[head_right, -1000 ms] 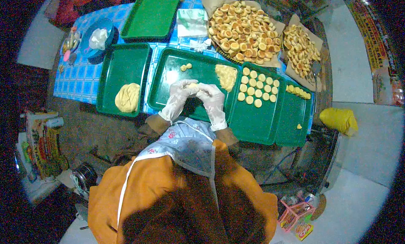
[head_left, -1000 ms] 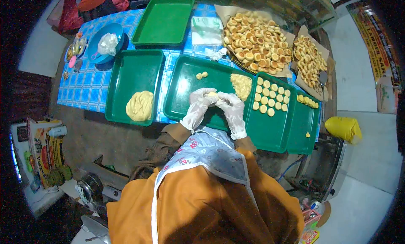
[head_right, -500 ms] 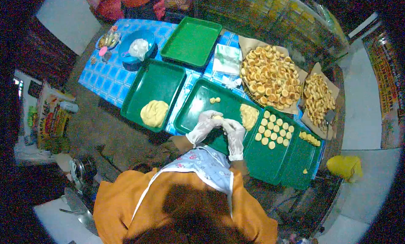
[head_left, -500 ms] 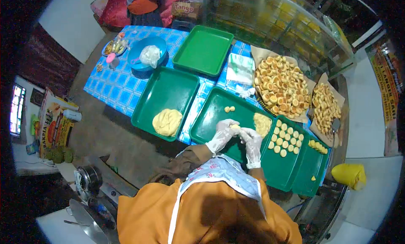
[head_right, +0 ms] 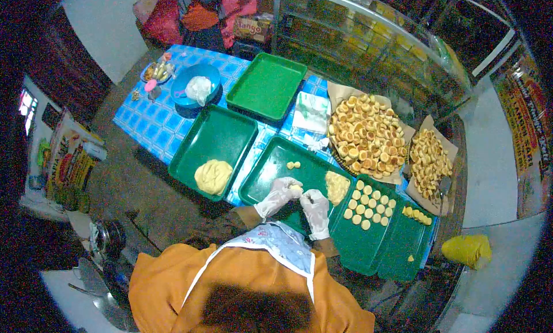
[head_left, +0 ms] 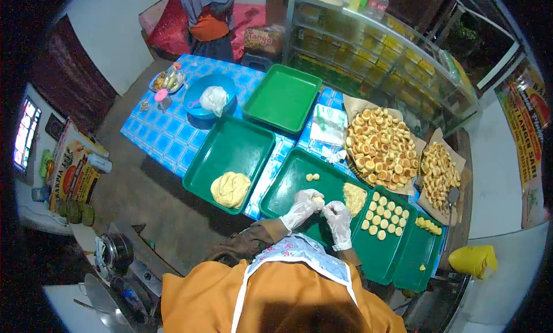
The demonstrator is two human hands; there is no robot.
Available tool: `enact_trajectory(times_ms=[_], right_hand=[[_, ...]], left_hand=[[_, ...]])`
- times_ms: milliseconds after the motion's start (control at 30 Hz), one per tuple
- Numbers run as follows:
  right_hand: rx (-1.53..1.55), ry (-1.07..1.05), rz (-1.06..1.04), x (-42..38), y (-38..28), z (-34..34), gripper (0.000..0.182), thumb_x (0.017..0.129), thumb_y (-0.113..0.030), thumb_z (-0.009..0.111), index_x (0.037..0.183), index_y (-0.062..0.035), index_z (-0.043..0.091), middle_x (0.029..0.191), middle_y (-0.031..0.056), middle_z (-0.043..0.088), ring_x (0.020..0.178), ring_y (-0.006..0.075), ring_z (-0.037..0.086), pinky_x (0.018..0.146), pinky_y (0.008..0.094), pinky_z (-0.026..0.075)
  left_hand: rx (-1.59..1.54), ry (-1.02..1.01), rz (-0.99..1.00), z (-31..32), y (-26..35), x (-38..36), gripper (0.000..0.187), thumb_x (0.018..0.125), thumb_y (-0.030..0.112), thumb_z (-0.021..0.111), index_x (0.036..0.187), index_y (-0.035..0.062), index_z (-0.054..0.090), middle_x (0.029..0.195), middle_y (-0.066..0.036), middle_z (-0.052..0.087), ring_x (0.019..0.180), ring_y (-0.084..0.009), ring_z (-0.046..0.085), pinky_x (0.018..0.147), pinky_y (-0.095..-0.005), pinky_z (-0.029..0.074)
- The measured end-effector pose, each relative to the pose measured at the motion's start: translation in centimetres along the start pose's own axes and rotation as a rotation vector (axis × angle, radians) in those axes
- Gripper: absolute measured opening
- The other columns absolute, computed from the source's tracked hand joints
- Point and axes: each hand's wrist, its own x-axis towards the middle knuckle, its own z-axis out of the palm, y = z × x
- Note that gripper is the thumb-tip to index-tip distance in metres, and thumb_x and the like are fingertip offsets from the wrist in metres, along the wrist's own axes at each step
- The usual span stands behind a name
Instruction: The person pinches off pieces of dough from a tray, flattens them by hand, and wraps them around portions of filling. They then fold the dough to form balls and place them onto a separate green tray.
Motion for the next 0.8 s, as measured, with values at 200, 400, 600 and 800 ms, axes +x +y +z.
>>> enact_trajectory(times_ms=[200, 400, 600, 800], right_hand=[[0.131, -0.002, 0.085, -0.1, 0.9, 0.9, 0.011, 0.084, -0.011, 0.074, 0.085, -0.0003, 0.071, 0.081, 0.0115, 0.069, 0.076, 0.0209, 0.067, 0.070, 0.0339, 0.051], [-0.352, -0.055, -0.286, 0.6, -0.2, 0.4, 0.016, 0.087, -0.016, 0.071, 0.089, 0.0004, 0.072, 0.089, 0.0183, 0.072, 0.083, 0.0330, 0.071, 0.072, 0.0405, 0.054], [-0.008, -0.053, 0.070, 0.3, -0.3, 0.5, 0.014, 0.087, -0.014, 0.065, 0.082, -0.0025, 0.071, 0.078, 0.0122, 0.071, 0.070, 0.0282, 0.069, 0.063, 0.0391, 0.053], [1.144, -0.082, 0.590, -0.2, -0.2, -1.6, 0.012, 0.089, -0.011, 0.066, 0.086, 0.0007, 0.070, 0.074, 0.0048, 0.065, 0.060, 0.0120, 0.056, 0.052, 0.0263, 0.043]], left_hand=[[-0.013, 0.046, -0.014, -0.1, -0.9, 0.7, 0.031, 0.081, 0.013, 0.076, 0.107, -0.0017, 0.071, 0.092, -0.008, 0.071, 0.081, -0.0136, 0.065, 0.072, -0.0281, 0.054], [-0.072, 0.152, -0.010, 0.3, -1.4, 0.4, 0.027, 0.076, 0.008, 0.079, 0.101, 0.0012, 0.074, 0.088, -0.008, 0.072, 0.076, -0.0152, 0.067, 0.066, -0.0320, 0.055], [-0.124, 0.080, 0.012, 0.0, -1.3, 0.3, 0.029, 0.078, 0.007, 0.076, 0.105, -0.0026, 0.074, 0.090, -0.008, 0.072, 0.078, -0.0142, 0.067, 0.069, -0.0282, 0.055], [0.014, 0.101, 0.025, -0.1, -2.2, 0.2, 0.031, 0.080, 0.007, 0.075, 0.109, -0.0042, 0.071, 0.091, -0.010, 0.073, 0.078, -0.0156, 0.069, 0.071, -0.0272, 0.055]])
